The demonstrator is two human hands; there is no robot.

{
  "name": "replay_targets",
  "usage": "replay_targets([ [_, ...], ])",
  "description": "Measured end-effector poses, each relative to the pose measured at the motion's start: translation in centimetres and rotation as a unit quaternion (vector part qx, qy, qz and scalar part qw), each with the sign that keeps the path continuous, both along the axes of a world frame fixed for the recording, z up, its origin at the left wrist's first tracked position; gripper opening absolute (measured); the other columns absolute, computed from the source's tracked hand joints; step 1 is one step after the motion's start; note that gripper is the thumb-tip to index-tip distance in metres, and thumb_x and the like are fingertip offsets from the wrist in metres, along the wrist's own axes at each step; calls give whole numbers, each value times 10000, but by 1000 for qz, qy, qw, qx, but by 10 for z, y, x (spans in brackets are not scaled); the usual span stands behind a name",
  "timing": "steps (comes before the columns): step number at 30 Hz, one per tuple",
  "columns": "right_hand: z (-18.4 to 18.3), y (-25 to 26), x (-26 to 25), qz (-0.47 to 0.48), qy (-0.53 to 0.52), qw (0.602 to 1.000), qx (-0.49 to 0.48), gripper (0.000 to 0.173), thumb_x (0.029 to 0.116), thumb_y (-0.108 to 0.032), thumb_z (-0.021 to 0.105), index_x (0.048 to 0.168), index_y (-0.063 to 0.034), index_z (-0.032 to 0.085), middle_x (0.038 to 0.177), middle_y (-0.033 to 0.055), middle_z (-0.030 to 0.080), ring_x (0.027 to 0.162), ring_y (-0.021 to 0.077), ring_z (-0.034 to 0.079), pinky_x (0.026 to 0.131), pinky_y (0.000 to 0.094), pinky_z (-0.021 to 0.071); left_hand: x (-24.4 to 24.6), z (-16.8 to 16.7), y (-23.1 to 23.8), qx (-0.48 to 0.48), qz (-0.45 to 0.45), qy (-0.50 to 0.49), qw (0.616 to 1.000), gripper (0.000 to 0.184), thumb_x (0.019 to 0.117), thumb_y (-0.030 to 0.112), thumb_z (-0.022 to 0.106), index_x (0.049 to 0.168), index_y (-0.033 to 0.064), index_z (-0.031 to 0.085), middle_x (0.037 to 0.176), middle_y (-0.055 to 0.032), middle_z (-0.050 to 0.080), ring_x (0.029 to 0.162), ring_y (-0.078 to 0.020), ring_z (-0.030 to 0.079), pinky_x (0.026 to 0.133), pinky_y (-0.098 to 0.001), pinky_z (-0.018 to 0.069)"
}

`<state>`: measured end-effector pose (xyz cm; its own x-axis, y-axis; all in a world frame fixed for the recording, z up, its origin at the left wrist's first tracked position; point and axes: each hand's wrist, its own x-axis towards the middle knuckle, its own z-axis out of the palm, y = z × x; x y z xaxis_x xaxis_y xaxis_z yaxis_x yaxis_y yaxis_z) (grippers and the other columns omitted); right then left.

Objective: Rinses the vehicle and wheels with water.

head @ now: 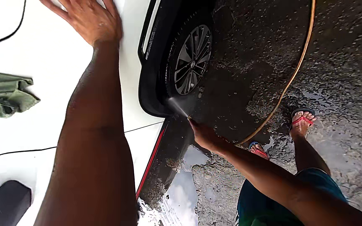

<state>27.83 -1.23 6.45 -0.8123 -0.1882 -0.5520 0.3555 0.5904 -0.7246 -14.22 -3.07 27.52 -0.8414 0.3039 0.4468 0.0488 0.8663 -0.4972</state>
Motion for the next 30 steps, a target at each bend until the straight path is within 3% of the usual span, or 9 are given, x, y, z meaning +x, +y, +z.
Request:
replay_targets([
  [3,18,-20,-14,-59,71,995,-33,655,1047,-197,406,1654,-243,165,1014,165,697,889,341,705,751,505,583,5,4,-3,19,-31,6,999,805,963,711,200,1543,216,457,1636,-164,356,1542,-416,235,1169,-749,59],
  [6,25,-28,-30,-170,137,975,-45,594,1067,-236,399,1641,-249,244,1029,131,702,845,276,710,733,436,596,13,11,1,38,-60,-3,997,854,950,737,224,1646,241,242,1702,-191,178,1564,-445,138,1151,-776,62],
  [12,23,33,-79,-412,219,880,-85,509,1060,-173,424,1561,-86,422,944,104,743,766,219,717,744,399,604,28,15,7,53,-73,-8,996,860,952,717,215,1635,195,251,1700,-203,170,1566,-442,133,1172,-744,68],
  [17,-7,161,-84,-485,79,864,-113,484,1074,-225,415,1556,-198,437,811,102,659,642,223,615,618,440,539,32,16,9,50,-63,-12,997,835,961,685,207,1635,193,247,1698,-206,167,1570,-435,120,1173,-739,52],
  [19,-23,211,-80,-451,8,882,-135,475,1083,-250,408,1557,-225,426,823,99,624,562,200,569,518,406,515,32,16,10,47,-61,-11,997,835,960,684,204,1635,195,247,1698,-202,174,1567,-439,129,1172,-737,60],
  [21,-5,246,-82,-328,-23,933,-146,462,1088,-233,405,1549,-235,436,886,114,617,573,196,552,519,385,492,31,15,9,51,-59,-12,997,839,954,695,208,1637,209,242,1702,-190,168,1570,-431,120,1176,-733,51],
  [24,68,283,-108,-135,36,987,-75,434,1094,-200,413,1518,-210,501,1124,151,698,955,284,676,837,493,539,30,16,10,54,-58,-17,997,851,945,712,211,1636,217,240,1700,-199,165,1570,-433,114,1174,-736,48],
  [27,98,347,-145,-123,94,988,-25,439,1087,-171,416,1516,-196,509,1207,176,684,1085,363,660,921,585,510,34,18,14,63,-54,-20,996,831,949,699,242,1626,217,274,1700,-186,183,1571,-421,126,1177,-724,48],
  [30,89,435,-176,-192,69,979,24,414,1069,-149,430,1461,-163,563,1111,198,682,891,339,662,765,565,526,35,20,16,62,-42,-23,997,831,952,699,243,1631,220,253,1707,-176,161,1574,-412,114,1189,-703,50],
])
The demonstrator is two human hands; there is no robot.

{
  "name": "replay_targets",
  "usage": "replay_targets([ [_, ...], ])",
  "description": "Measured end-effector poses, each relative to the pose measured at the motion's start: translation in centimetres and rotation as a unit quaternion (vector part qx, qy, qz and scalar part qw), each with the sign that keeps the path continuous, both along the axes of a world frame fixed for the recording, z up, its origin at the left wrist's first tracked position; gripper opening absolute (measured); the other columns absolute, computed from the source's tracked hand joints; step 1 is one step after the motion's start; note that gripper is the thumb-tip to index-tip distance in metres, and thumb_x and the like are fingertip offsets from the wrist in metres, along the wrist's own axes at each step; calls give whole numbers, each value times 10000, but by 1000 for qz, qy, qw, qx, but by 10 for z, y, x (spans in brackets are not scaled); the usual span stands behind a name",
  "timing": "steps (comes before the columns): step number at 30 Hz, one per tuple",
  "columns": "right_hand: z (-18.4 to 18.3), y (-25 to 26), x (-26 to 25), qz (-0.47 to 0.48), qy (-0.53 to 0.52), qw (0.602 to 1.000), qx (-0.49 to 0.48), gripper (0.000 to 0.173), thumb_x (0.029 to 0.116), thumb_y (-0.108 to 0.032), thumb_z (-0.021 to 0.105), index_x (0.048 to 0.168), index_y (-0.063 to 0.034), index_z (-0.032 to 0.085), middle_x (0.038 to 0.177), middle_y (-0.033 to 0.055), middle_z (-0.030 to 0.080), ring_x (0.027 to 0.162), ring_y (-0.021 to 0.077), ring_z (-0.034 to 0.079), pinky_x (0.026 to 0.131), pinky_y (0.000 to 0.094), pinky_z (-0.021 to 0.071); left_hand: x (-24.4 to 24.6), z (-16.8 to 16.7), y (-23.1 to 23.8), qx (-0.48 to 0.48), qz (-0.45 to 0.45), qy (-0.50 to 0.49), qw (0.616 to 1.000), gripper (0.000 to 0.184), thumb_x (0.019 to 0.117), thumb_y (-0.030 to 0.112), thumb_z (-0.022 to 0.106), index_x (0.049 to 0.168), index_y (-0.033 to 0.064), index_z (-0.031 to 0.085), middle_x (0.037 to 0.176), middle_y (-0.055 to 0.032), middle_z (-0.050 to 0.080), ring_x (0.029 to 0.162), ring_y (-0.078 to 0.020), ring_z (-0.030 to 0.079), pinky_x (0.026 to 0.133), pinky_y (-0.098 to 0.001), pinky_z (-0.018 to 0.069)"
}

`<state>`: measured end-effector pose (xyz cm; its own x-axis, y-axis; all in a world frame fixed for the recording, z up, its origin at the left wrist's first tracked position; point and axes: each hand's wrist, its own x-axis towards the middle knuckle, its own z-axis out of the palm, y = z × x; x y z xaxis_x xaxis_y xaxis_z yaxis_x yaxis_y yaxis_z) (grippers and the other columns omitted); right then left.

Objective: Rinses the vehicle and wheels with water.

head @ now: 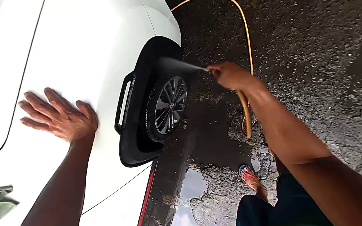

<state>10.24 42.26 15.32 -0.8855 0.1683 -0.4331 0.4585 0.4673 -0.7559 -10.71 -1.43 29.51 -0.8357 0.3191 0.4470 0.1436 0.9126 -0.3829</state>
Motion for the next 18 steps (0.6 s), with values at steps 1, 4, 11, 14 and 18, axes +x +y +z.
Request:
replay_targets([
  [1,-7,28,-7,-25,-36,999,14,420,1068,-161,432,1466,-183,563,995,185,664,720,289,606,635,506,498,-4,-1,-6,-2,0,4,1000,834,951,703,249,1632,221,247,1709,-169,153,1577,-400,107,1197,-686,47],
  [4,-13,89,-31,-13,-156,987,26,419,1065,-162,423,1464,-202,545,722,84,502,500,161,401,476,336,365,-21,-11,-36,-1,-9,20,1000,852,942,719,296,1637,230,236,1719,-133,119,1590,-343,67,1222,-647,12],
  [11,62,124,-78,217,-160,962,31,365,1088,-276,502,1441,-293,594,647,33,494,461,105,343,457,271,313,-10,-8,-24,12,10,12,1000,826,939,707,330,1626,250,287,1714,-128,158,1585,-350,103,1225,-632,28],
  [14,57,166,-79,175,-229,953,94,355,1096,-221,476,1428,-225,603,656,56,466,494,126,330,489,302,321,0,-1,-4,22,26,-1,999,819,932,723,308,1606,259,336,1698,-143,224,1567,-382,178,1214,-661,69],
  [18,81,196,-69,152,-230,959,64,385,1107,-229,449,1474,-268,557,629,28,446,447,99,269,435,269,253,-1,-1,-4,35,25,-4,999,826,932,728,311,1605,251,345,1690,-154,245,1564,-391,189,1211,-672,77],
])
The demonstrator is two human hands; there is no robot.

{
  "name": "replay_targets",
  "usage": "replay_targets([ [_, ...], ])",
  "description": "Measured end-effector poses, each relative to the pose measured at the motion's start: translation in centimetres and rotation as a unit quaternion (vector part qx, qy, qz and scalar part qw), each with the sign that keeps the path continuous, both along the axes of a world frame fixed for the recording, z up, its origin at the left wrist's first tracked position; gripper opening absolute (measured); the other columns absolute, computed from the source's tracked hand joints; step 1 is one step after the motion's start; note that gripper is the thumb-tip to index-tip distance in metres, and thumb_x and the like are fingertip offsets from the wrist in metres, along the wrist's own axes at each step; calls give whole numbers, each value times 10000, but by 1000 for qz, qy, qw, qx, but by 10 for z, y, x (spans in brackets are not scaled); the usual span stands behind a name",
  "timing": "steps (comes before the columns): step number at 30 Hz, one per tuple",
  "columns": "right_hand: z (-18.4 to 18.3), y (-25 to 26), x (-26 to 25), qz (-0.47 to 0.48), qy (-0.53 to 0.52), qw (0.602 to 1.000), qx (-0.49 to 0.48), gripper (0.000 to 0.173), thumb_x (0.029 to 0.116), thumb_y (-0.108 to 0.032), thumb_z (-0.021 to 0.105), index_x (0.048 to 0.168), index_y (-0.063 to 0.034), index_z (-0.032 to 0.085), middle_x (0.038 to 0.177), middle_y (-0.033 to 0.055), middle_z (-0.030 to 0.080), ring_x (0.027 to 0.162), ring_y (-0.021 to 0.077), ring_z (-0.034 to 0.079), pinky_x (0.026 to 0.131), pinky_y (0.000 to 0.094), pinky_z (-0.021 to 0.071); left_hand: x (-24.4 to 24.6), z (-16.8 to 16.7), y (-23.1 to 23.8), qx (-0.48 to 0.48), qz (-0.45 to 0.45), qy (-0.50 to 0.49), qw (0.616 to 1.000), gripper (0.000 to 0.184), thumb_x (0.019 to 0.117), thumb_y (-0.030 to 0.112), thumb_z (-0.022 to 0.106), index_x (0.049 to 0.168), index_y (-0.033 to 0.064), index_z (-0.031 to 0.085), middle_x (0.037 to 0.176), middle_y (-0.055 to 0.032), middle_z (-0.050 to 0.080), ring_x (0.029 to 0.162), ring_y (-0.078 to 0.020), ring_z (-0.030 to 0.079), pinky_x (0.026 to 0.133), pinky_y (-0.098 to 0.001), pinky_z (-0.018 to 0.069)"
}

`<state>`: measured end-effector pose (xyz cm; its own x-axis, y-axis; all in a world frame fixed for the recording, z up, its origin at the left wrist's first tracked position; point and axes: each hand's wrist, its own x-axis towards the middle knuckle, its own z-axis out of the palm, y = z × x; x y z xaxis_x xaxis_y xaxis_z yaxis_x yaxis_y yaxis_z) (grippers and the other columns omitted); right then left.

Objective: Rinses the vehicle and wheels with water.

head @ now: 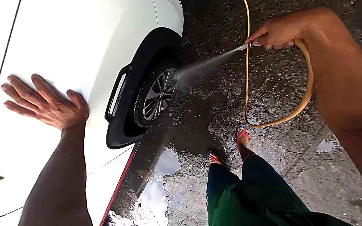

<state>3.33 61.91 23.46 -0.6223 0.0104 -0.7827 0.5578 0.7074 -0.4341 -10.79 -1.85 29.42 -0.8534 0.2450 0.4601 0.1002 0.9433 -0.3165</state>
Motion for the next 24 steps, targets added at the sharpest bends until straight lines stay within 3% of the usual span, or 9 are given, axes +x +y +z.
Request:
replay_targets([
  [2,15,-18,11,62,1,997,-51,391,1102,-225,456,1475,-282,561,631,32,474,422,101,291,408,267,267,0,2,1,12,2,-3,1000,818,933,724,324,1600,253,360,1687,-158,251,1564,-393,190,1214,-671,77],
  [5,20,-57,20,198,33,979,-40,387,1097,-201,456,1456,-253,590,765,108,597,530,186,456,502,376,400,2,6,8,27,8,-15,999,797,939,709,328,1600,265,356,1695,-151,231,1569,-396,169,1218,-668,67],
  [7,25,-55,12,213,83,974,-8,383,1101,-197,440,1452,-217,590,1055,160,699,876,300,654,772,526,518,0,6,9,33,7,-10,999,781,941,697,333,1591,266,372,1694,-151,234,1571,-389,165,1215,-665,60],
  [9,37,-40,2,192,107,976,5,386,1104,-193,427,1458,-192,581,1193,180,691,1089,356,656,929,595,490,1,7,7,32,7,-4,999,767,945,684,341,1587,266,380,1696,-139,234,1575,-371,161,1221,-646,55],
  [14,114,24,-18,185,148,970,51,396,1094,-203,460,1476,-229,563,988,136,693,800,269,641,733,503,528,-2,9,9,42,-14,11,999,741,967,658,293,1579,252,386,1689,-147,253,1574,-376,167,1223,-651,50],
  [17,179,88,-45,129,276,951,60,426,1082,-182,472,1484,-299,552,716,68,549,495,159,437,444,339,395,-6,2,-1,54,-13,7,998,730,971,612,300,1592,234,359,1707,-118,208,1588,-345,112,1236,-643,28],
  [20,250,72,-77,30,348,930,116,445,1065,-1,449,1471,-151,553,814,160,557,611,208,352,591,349,346,-12,-12,-11,61,8,19,998,783,940,639,348,1614,243,311,1726,-48,155,1599,-254,83,1261,-591,43],
  [22,313,30,-95,168,374,910,61,436,1041,-32,525,1429,-207,622,804,98,646,560,174,455,539,350,395,-12,-12,-4,85,35,36,995,767,957,635,366,1618,250,309,1727,-27,162,1598,-228,106,1272,-564,78],
  [24,359,11,-122,324,417,849,2,426,1039,-226,529,1439,-360,595,920,-20,728,605,86,588,527,324,498,-35,8,10,141,81,73,984,742,974,637,330,1622,276,304,1727,-24,164,1596,-226,116,1265,-564,91],
])
